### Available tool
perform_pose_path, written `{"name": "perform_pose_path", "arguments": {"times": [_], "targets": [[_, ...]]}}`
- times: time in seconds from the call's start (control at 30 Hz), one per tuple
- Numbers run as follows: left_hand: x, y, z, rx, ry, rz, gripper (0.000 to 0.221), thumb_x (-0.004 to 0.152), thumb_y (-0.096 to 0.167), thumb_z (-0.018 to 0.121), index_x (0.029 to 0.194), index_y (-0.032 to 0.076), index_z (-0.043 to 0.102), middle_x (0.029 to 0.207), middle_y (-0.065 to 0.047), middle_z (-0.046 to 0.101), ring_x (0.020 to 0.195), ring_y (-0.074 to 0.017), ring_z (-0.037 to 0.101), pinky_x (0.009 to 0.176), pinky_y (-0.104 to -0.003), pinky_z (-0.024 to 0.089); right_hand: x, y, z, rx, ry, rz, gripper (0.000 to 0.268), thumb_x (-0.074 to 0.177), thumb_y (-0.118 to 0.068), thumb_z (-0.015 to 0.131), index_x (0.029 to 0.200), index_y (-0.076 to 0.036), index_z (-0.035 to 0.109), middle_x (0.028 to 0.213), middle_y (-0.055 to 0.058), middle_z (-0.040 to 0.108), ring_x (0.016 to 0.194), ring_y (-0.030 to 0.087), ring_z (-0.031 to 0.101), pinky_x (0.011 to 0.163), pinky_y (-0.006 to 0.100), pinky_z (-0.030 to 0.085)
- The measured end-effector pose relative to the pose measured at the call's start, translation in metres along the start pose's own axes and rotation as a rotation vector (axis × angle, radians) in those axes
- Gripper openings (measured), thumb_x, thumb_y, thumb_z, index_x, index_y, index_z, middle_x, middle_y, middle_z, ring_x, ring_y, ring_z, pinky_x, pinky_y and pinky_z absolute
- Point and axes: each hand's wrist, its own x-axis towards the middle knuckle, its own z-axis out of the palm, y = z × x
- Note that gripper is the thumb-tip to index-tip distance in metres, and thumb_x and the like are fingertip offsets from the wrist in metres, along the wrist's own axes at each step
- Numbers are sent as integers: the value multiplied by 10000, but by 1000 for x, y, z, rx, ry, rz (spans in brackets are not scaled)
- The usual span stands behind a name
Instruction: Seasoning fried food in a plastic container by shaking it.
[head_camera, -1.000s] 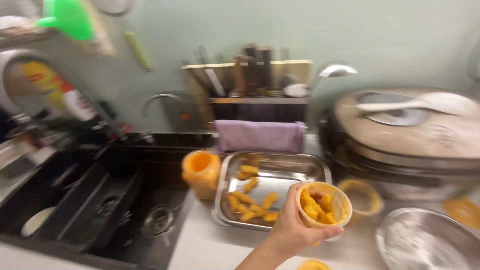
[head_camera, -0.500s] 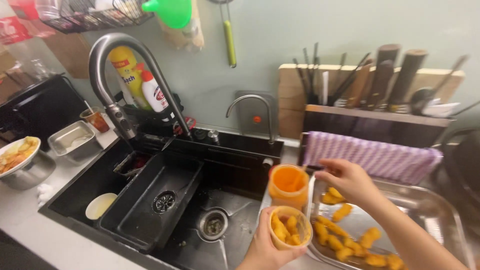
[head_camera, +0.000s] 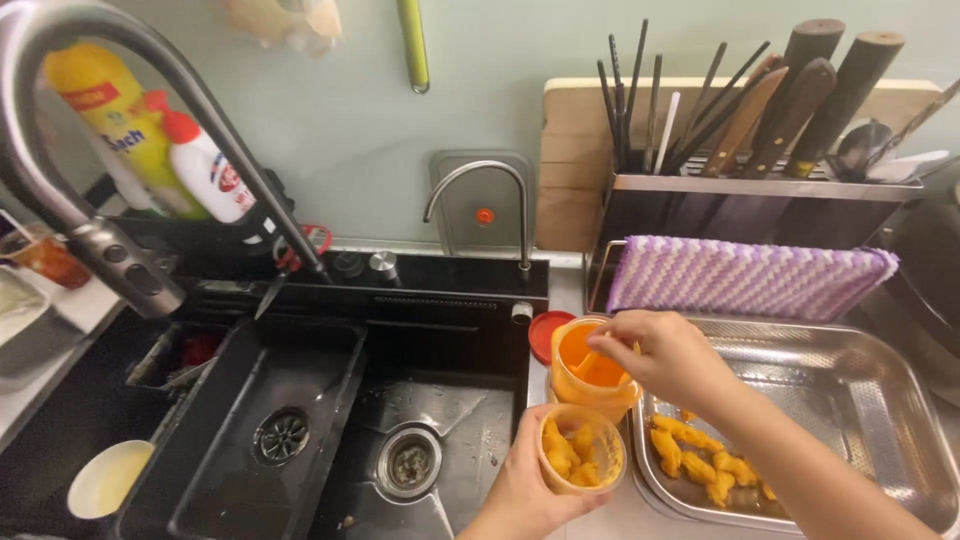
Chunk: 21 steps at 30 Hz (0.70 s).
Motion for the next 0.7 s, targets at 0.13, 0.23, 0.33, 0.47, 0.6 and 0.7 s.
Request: {"name": "perform_pose_path", "arguments": {"times": [0.13, 0.23, 0.33, 0.47, 0.6, 0.7], "targets": [[0, 8, -3, 60, -8, -15, 706, 599, 227, 756, 1184, 62, 396, 1101, -101, 550, 1035, -204, 592, 886, -327, 487, -3, 17, 0, 406, 61, 233, 178, 794, -142, 600, 873, -50, 731, 579, 90, 691, 366, 96, 462, 299, 180, 352], [-2, 9, -2, 18, 25, -7, 661, 592, 185, 760, 1157, 75, 434, 1073, -71, 579, 992, -165, 596, 867, -293, 484, -14, 32, -7, 587, 187, 408, 201, 843, -138, 575, 934, -28, 716, 669, 149, 687, 450, 144, 508, 336, 196, 343], [-3, 11, -1, -16, -1, -36, 682, 599, 187, 743, 1187, 74, 415, 1128, -83, 564, 1053, -183, 582, 904, -308, 470, -25, 48, -10, 805, 284, 512, 183, 889, -109, 569, 941, 18, 690, 712, 159, 649, 590, 157, 530, 468, 192, 396], [-4, 13, 4, -28, 35, 18, 668, 586, 144, 743, 1174, 68, 436, 1098, -92, 592, 1014, -191, 602, 879, -307, 485, -42, 55, -22, 895, 331, 440, 160, 908, -90, 554, 951, 24, 659, 756, 163, 633, 652, 179, 537, 566, 224, 437], [-4, 15, 5, -27, 51, -45, 666, 568, 170, 750, 1164, 80, 467, 1068, -79, 612, 984, -181, 612, 861, -291, 487, -60, 39, -36, 867, 297, 416, 184, 892, -40, 524, 960, 78, 648, 769, 226, 640, 693, 248, 568, 629, 303, 472], [-3, 19, 7, -19, 44, -64, 692, 569, 200, 748, 1183, 75, 454, 1085, -89, 607, 998, -191, 614, 865, -301, 489, -73, 34, -33, 784, 208, 342, 188, 828, -20, 552, 914, 72, 691, 746, 223, 697, 679, 255, 624, 616, 314, 521]]}}
